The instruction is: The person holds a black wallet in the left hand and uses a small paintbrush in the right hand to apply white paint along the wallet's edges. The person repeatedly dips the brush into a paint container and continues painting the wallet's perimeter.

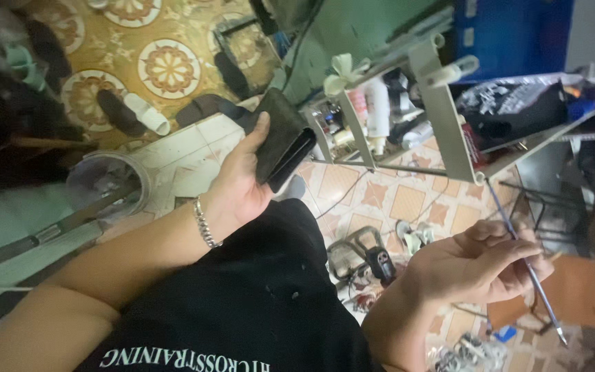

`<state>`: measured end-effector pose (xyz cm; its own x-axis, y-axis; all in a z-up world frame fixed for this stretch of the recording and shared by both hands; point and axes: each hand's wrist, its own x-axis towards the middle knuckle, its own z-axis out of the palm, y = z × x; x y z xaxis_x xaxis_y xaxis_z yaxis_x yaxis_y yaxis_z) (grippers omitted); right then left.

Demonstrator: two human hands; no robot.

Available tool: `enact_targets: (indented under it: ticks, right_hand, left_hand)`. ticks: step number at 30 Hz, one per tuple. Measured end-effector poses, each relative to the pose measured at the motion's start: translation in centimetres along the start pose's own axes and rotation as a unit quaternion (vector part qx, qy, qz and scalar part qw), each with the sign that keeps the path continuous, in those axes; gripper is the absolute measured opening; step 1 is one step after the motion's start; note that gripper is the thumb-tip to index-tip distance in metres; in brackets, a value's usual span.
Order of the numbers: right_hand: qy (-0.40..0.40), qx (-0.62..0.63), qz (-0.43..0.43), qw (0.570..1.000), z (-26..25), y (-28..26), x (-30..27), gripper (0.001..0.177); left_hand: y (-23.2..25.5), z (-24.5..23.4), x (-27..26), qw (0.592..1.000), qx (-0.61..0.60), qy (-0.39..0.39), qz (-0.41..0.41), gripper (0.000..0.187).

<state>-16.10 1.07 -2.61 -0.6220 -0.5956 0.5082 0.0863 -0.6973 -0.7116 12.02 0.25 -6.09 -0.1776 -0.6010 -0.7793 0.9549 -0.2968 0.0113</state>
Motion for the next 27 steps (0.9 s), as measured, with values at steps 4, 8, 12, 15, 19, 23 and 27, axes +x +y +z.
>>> enact_targets:
  ticks: [4, 8, 12, 15, 19, 23, 27]
  right_hand:
    - [-0.025, -0.044, -0.016, 0.999, -0.2, -0.5, 2.2, 0.009]
    - [0.0, -0.07, -0.069, 0.995, -1.2, 1.2, 5.3, 0.014]
    - [-0.082, -0.07, -0.113, 0.988, -0.3, 1.4, 8.2, 0.009]
    - [-0.117, -0.204, -0.206, 0.95, -0.2, 2.3, 9.8, 0.007]
    - [-0.202, -0.189, -0.173, 0.945, 0.7, 2.9, 10.2, 0.008]
    - [-0.243, -0.219, -0.174, 0.929, 2.3, 3.1, 9.9, 0.009]
    - [-0.259, -0.233, -0.155, 0.924, 2.4, 3.4, 9.8, 0.011]
  left_hand:
    - [-1.5, -0.3, 1.7, 0.999, -0.023, -0.026, -0.002, 0.039]
    - [-3.2, -0.7, 3.0, 0.996, 0.017, -0.09, 0.003, 0.038]
    - [-4.5, 2.1, 1.2, 0.999, 0.006, -0.026, -0.042, 0.035]
    - [-5.5, 2.4, 1.5, 0.998, 0.036, 0.042, -0.002, 0.025]
    - [-7.3, 2.2, 1.7, 0.998, 0.042, 0.044, -0.022, 0.025]
    - [-8.5, 3.2, 1.1, 0.996, 0.051, 0.022, -0.068, 0.027]
    - [-9.2, 3.0, 1.7, 0.995, 0.044, 0.012, -0.084, 0.028]
